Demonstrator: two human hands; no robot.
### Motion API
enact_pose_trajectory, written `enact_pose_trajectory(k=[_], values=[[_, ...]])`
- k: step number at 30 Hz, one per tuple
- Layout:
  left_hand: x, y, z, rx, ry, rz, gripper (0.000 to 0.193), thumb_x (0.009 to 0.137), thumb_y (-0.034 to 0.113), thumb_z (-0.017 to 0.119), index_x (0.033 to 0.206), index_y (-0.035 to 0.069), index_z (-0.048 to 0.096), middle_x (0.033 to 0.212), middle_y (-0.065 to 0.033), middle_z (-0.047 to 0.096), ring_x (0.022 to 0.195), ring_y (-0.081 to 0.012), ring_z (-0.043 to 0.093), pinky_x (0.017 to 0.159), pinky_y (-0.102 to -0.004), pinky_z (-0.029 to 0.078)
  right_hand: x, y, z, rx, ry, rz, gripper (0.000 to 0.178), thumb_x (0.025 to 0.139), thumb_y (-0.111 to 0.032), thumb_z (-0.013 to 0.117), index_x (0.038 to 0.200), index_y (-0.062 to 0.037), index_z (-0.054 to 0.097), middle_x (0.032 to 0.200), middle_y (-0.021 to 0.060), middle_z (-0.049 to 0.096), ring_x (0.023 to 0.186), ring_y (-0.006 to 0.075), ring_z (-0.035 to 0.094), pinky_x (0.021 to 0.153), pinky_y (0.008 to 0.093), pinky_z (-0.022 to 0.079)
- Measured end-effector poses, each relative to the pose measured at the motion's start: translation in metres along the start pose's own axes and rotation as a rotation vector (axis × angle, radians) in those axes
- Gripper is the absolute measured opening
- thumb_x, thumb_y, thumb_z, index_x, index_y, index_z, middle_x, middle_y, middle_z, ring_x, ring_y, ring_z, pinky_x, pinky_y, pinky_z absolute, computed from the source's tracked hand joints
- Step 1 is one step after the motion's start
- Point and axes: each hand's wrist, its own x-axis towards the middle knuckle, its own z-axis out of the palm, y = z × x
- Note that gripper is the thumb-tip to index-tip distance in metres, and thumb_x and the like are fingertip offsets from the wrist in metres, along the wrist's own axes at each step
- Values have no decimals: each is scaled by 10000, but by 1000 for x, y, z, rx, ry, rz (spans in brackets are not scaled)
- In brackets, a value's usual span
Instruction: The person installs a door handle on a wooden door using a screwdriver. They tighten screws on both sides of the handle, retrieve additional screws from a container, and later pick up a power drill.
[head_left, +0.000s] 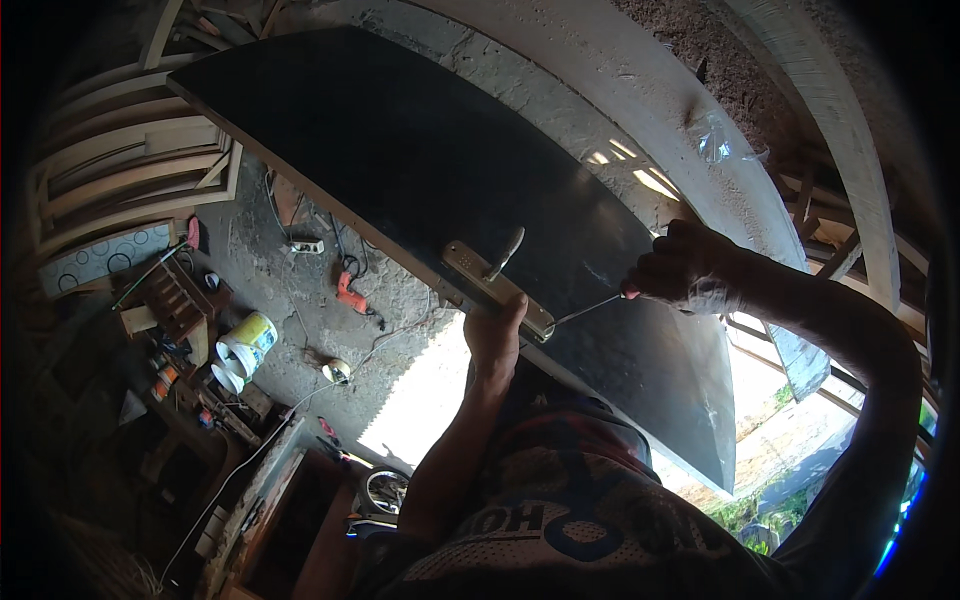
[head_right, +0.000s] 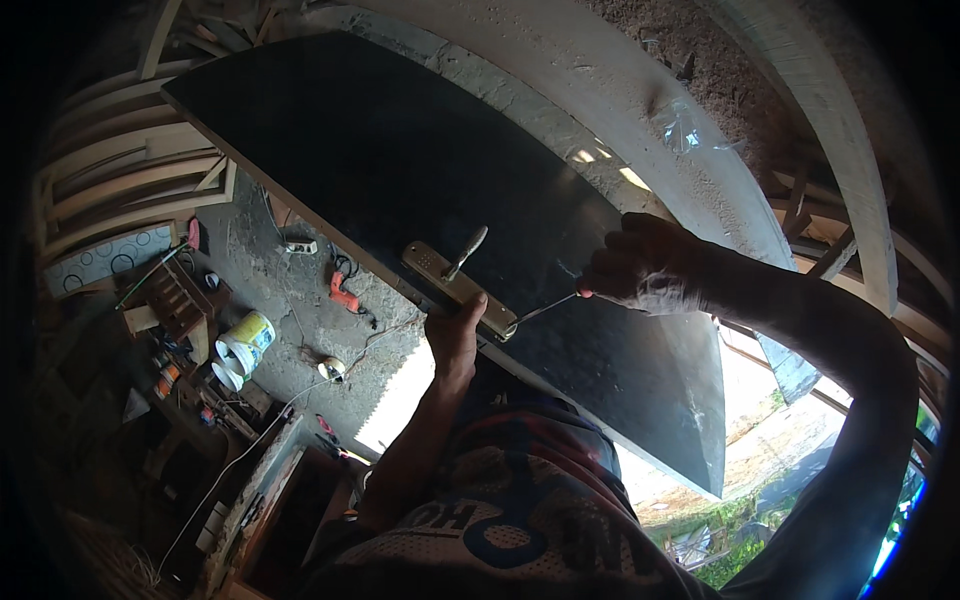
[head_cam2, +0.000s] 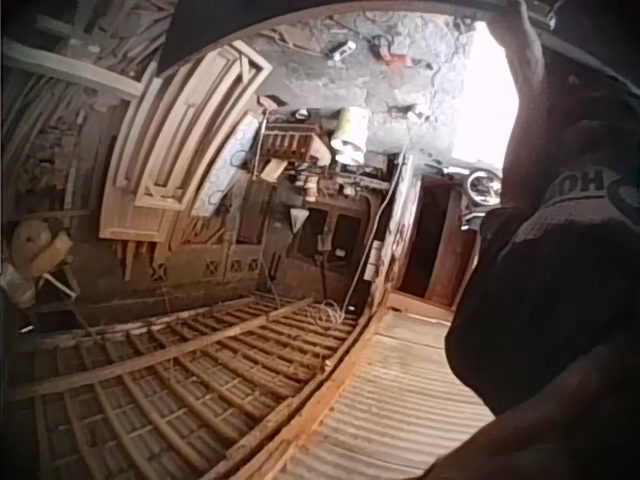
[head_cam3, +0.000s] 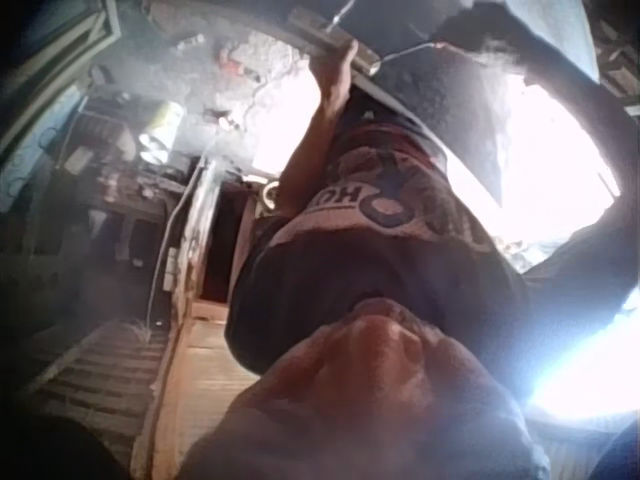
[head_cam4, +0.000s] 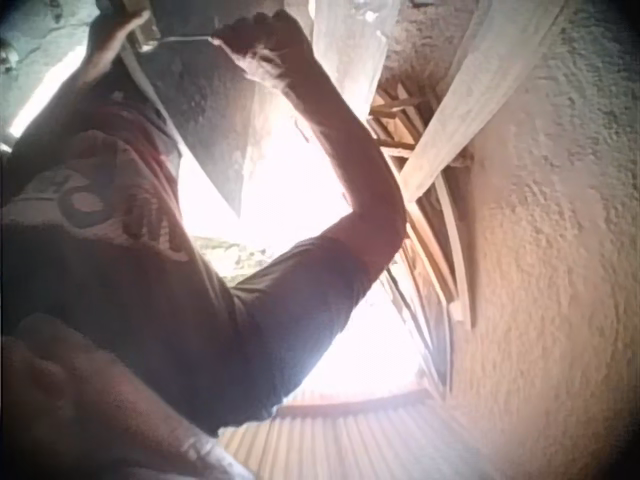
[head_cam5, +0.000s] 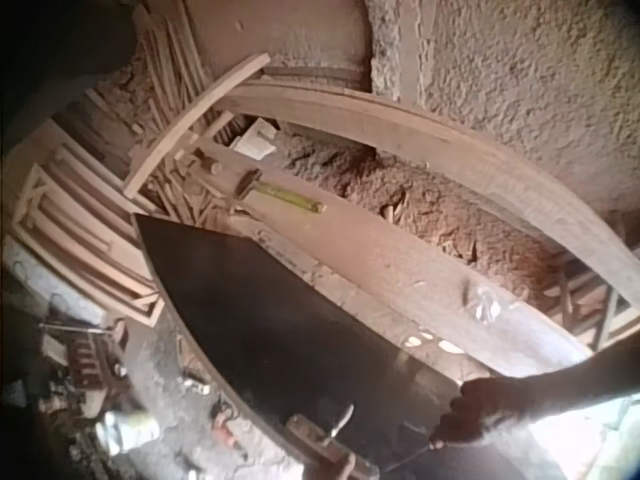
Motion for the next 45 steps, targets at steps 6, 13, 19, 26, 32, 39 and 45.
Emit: enact_pose_trajectory(k=[6, 13, 19, 26, 32, 39, 45], values=[[1, -8, 0, -39, -4, -8, 388, 841, 212, 841, 1093, -51, 709, 1043, -123, 723, 953, -202, 679, 895, -346, 525, 46, 38, 5, 880, -838, 678, 258, 971, -322, 657, 899, -83, 724, 881, 47, 761, 869, 167, 730, 789, 320, 558], [2, -7, 2, -50, 13, 23, 353, 847, 209, 838, 1059, -46, 719, 1007, -105, 725, 918, -186, 675, 856, -337, 527, 20, 7, -15, 341, -350, 209, 245, 868, -201, 775, 1052, -105, 644, 1030, 28, 714, 897, 177, 719, 742, 315, 570], [1, -8, -2, -40, -14, -22, 357, 858, 203, 828, 1077, -53, 710, 1014, -106, 722, 927, -183, 673, 865, -338, 528, 35, 10, -14, 515, -517, 427, 226, 916, -352, 728, 1016, -153, 687, 892, 76, 690, 876, 194, 707, 683, 345, 546], [1, -4, -1, 6, -11, -2, 353, 857, 193, 826, 1080, -53, 706, 1016, -114, 723, 922, -185, 672, 850, -336, 523, 28, 9, -7, 436, -401, 351, 205, 960, -351, 697, 1035, -166, 651, 804, 49, 629, 825, 196, 681, 660, 339, 520], [1, -2, 0, 5, -20, -43, 345, 848, 192, 829, 1072, -42, 710, 1006, -99, 722, 913, -183, 670, 839, -334, 521, 19, 15, -2, 204, -304, 144, 242, 934, -374, 716, 979, -147, 645, 804, -2, 614, 802, 244, 661, 701, 398, 522], [3, -10, 3, -12, 65, 69, 304, 841, 235, 808, 927, -52, 754, 852, -113, 758, 800, -199, 713, 767, -345, 539, 42, 7, -23, 671, -540, 602, 326, 961, -387, 696, 950, -74, 607, 896, 109, 635, 869, 271, 673, 777, 456, 530], [1, -7, 3, 7, 59, 45, 314, 834, 234, 819, 940, -53, 750, 872, -129, 759, 815, -222, 721, 780, -355, 543, 22, 6, -22, -221, -125, -108, 198, 935, -344, 715, 962, -167, 630, 841, 36, 611, 800, 166, 654, 669, 337, 524]])
